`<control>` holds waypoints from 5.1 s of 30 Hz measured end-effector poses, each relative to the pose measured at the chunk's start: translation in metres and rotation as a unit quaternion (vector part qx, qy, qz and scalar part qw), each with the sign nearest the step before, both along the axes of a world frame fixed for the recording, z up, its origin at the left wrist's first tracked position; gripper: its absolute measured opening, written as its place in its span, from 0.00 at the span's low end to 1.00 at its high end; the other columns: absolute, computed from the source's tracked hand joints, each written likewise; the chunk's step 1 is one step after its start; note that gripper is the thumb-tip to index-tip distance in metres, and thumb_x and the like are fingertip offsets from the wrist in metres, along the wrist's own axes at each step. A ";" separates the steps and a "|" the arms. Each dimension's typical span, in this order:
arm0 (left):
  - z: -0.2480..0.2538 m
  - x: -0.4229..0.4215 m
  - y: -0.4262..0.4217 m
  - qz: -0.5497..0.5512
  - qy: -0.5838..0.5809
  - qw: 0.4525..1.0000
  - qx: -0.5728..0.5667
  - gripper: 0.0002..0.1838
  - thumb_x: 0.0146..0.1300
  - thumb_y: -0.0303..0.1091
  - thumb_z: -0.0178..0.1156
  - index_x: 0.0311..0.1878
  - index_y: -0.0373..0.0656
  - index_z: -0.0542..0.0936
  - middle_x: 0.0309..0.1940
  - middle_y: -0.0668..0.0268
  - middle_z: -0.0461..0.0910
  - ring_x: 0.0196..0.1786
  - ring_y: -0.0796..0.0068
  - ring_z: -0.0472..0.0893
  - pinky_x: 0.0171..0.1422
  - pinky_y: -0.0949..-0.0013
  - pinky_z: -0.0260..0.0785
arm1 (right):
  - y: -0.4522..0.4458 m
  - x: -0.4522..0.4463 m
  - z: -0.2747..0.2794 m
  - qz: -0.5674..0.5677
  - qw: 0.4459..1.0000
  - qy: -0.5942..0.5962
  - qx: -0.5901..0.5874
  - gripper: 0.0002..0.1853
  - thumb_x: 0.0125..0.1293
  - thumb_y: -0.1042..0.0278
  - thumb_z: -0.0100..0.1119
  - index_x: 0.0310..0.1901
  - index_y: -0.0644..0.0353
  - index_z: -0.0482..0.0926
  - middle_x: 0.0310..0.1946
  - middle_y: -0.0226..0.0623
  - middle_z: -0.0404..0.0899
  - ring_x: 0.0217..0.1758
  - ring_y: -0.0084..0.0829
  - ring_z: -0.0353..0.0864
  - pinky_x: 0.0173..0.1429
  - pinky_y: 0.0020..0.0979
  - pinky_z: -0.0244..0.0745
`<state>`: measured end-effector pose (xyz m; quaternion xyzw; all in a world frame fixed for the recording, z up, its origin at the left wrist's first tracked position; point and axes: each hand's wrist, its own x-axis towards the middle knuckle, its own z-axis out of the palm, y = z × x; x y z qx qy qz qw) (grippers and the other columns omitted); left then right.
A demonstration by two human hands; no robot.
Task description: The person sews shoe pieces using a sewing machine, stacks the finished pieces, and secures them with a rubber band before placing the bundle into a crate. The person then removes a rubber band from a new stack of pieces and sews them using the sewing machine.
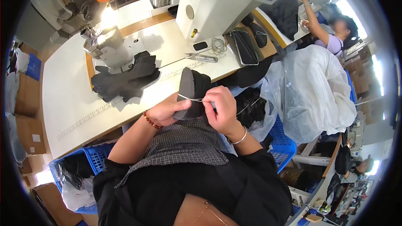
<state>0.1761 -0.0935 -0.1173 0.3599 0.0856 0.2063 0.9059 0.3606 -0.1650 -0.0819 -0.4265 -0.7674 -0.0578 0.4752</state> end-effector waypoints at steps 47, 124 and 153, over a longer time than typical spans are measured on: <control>0.053 -0.009 0.201 0.068 0.619 0.339 0.706 0.62 0.41 0.60 0.75 0.76 0.42 0.55 0.64 0.51 0.68 0.70 0.50 0.67 0.66 0.39 0.63 | 0.144 0.068 0.008 -0.260 0.946 -0.144 -0.133 0.13 0.55 0.68 0.68 0.42 0.56 0.79 0.37 0.38 0.77 0.42 0.43 0.80 0.44 0.41 0.77; 0.068 -0.223 0.077 0.269 0.464 0.354 0.766 0.13 0.48 0.27 0.66 0.40 0.47 0.84 0.32 0.69 0.80 0.37 0.66 0.80 0.36 0.63 0.74 | 0.200 -0.121 0.086 0.323 0.908 -0.032 -0.265 0.12 0.64 0.83 0.51 0.44 0.59 0.80 0.29 0.40 0.77 0.31 0.34 0.76 0.39 0.29 0.70; 0.135 -0.167 0.079 0.409 0.449 0.288 0.741 0.08 0.45 0.25 0.68 0.27 0.41 0.77 0.32 0.61 0.77 0.31 0.58 0.76 0.34 0.58 0.67 | 0.194 -0.117 0.102 0.137 0.965 -0.139 -0.177 0.11 0.54 0.53 0.70 0.27 0.51 0.85 0.18 0.37 0.77 0.21 0.46 0.76 0.28 0.41 0.69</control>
